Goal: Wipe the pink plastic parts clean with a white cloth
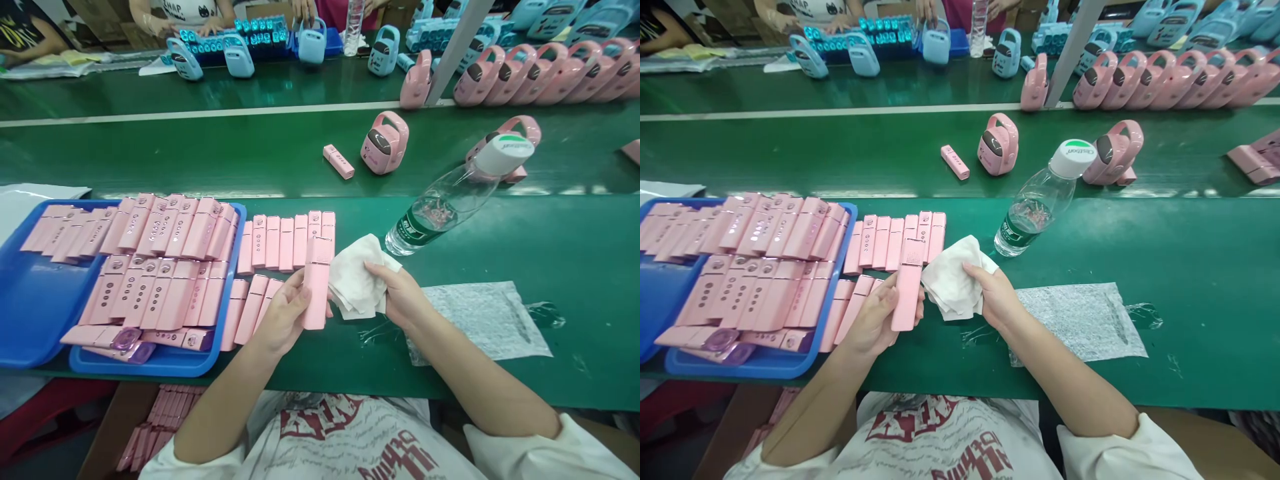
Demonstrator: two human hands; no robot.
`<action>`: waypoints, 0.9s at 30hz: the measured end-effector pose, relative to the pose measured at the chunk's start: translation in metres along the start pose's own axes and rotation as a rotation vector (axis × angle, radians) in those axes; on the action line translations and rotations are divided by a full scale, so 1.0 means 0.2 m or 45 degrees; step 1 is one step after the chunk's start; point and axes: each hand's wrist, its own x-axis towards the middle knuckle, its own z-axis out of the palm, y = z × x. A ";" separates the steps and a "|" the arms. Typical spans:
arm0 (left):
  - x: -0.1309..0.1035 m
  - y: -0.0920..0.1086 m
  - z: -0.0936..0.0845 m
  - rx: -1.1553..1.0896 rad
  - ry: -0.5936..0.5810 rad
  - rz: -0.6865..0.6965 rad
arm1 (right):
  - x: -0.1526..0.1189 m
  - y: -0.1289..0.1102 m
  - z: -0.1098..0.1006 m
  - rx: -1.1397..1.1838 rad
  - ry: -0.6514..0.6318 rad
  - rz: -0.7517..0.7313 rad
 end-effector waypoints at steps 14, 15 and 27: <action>0.01 -0.01 0.02 -0.164 0.072 -0.094 | -0.01 0.02 0.00 0.006 0.108 -0.265; 0.01 -0.01 0.02 -0.129 0.078 -0.102 | -0.01 0.03 0.00 0.023 0.137 -0.311; 0.01 -0.08 0.03 -0.024 -0.053 -0.279 | -0.08 0.13 -0.02 -0.745 -0.269 -0.910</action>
